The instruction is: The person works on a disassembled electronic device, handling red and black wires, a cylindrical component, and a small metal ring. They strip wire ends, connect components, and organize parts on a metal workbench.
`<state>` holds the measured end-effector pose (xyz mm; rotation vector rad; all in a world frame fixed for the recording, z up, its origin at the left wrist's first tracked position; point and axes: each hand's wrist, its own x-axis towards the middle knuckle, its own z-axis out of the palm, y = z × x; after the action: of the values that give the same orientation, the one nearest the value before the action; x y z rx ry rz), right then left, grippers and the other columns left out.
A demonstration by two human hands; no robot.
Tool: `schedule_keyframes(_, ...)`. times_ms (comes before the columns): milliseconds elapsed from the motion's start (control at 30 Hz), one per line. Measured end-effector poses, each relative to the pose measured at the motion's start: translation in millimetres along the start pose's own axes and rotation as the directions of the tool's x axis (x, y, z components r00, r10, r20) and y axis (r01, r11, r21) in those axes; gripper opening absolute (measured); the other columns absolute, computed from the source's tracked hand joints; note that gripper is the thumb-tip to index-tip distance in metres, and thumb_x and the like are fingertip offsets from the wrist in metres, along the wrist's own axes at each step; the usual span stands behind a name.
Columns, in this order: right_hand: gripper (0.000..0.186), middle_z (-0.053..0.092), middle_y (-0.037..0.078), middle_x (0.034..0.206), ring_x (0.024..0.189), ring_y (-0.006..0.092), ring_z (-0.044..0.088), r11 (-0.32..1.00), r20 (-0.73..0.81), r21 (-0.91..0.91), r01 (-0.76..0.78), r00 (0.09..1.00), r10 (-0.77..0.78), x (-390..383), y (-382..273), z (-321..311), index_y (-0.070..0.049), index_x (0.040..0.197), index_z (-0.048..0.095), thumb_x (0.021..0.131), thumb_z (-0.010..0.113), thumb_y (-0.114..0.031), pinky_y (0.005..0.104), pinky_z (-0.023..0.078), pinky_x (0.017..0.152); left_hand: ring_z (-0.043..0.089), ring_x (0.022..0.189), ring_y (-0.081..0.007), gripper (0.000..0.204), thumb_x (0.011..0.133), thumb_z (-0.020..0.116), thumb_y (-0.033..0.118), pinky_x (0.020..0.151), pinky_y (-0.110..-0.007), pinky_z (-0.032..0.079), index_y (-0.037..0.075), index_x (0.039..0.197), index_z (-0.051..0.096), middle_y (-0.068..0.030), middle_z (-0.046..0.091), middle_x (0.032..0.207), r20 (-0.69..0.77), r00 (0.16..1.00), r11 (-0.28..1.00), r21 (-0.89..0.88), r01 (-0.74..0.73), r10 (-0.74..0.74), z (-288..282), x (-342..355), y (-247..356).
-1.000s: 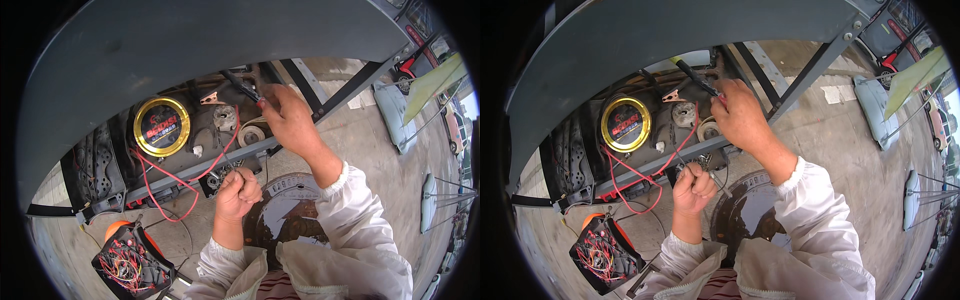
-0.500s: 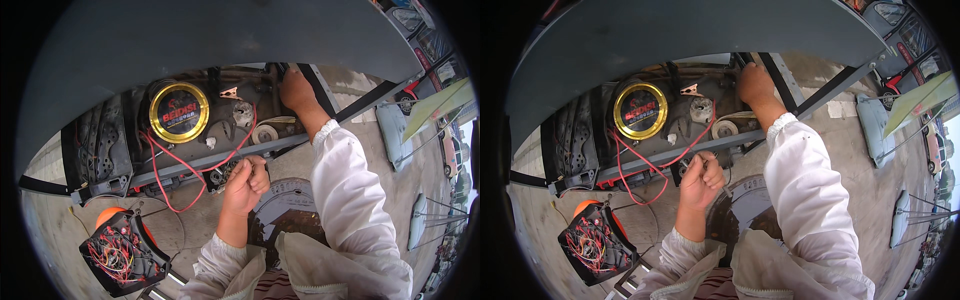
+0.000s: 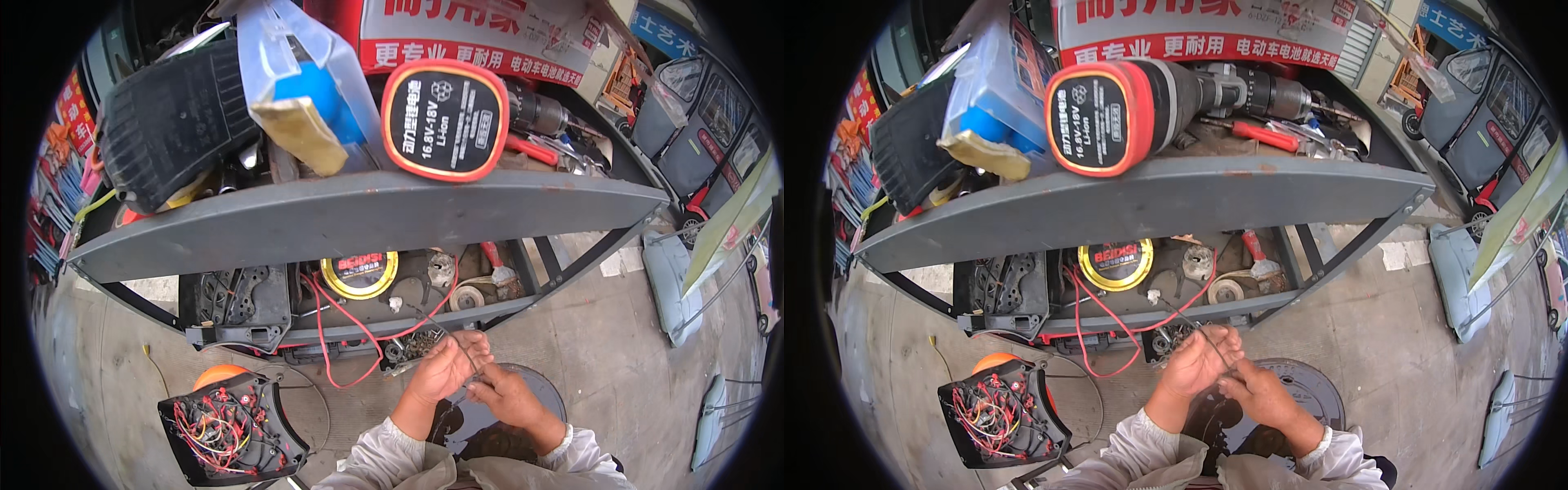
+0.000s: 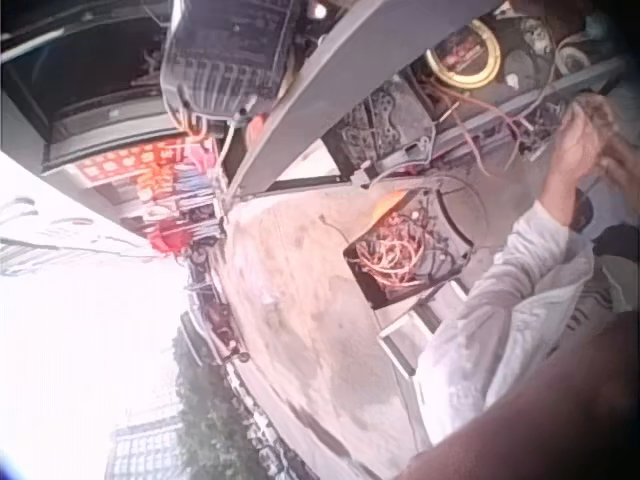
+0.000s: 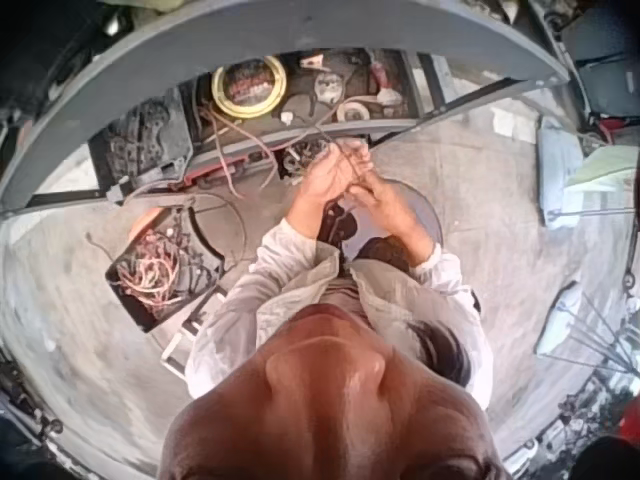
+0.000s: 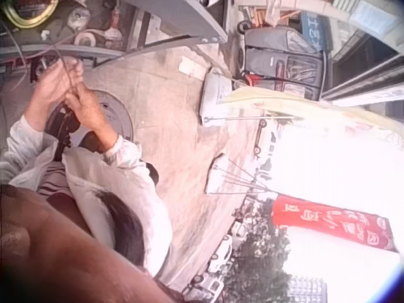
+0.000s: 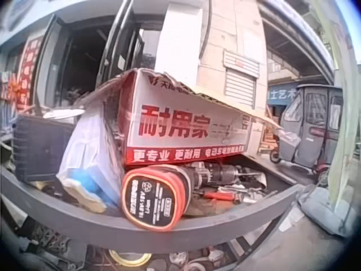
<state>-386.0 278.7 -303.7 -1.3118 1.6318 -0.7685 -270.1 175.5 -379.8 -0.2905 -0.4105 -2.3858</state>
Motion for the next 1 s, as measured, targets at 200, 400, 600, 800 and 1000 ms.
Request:
schedule_keyframes(200,0.028,0.065,0.014,0.077,0.065,0.0238,0.065,0.99,-0.063,-0.017,0.142,0.988,-0.143,-77,-108,-102,0.006,0.087,0.061,0.096,0.053,-0.019,0.0307,0.052,0.06,0.043,0.124,-0.0213,0.068,0.095,0.05,0.042,0.104,-0.037,0.035,0.002,0.146,0.027,-0.0121,0.044,0.137,0.028,0.971,0.893,0.4,0.206,-0.236,5,-7,15)
schedule_keyframes(400,0.037,0.058,0.017,0.091,0.073,0.0177,0.065,0.398,-0.46,0.06,0.915,0.379,-0.803,-75,-267,-211,0.006,0.105,0.049,0.104,0.031,-0.027,0.0284,0.055,0.062,0.046,0.12,-0.0194,0.066,0.097,0.045,0.045,0.103,-0.035,0.036,0.004,0.146,0.028,-0.01,0.046,0.135,-0.151,0.903,0.798,0.427,0.426,-0.401,-23,-20,9)
schedule_keyframes(600,0.038,0.063,0.013,0.096,0.085,0.0177,0.064,0.536,-0.308,-0.206,0.819,0.466,-0.83,72,-411,-265,0.005,0.11,0.058,0.102,0.04,-0.027,0.0275,0.054,0.078,0.047,0.118,-0.0192,0.065,0.097,0.042,0.047,0.101,-0.035,0.036,0.005,0.145,0.029,-0.0092,0.047,0.134,-0.172,0.908,0.772,0.48,0.416,-0.383,-22,-23,9)
schedule_keyframes(800,0.037,0.062,0.007,0.086,0.077,0.0126,0.062,0.73,-0.347,-0.397,0.556,0.645,-0.68,146,-413,-246,0.001,0.102,0.062,0.102,0.041,-0.029,0.0259,0.052,0.071,0.047,0.118,-0.0189,0.064,0.097,0.042,0.046,0.1,-0.033,0.037,0.005,0.145,0.029,-0.0085,0.048,0.134,-0.194,0.913,0.782,0.471,0.408,-0.359,-22,-29,21)
schedule_keyframes(1000,0.036,0.062,0.007,0.085,0.074,0.013,0.061,0.758,-0.327,-0.386,0.525,0.691,-0.645,161,-417,-234,0.001,0.101,0.061,0.102,0.041,-0.029,0.0273,0.052,0.07,0.049,0.116,-0.0172,0.059,0.099,0.041,0.04,0.099,-0.031,0.038,0.005,0.145,0.03,-0.008,0.049,0.133,-0.21,0.917,0.796,0.455,0.398,-0.338,-20,-25,21)
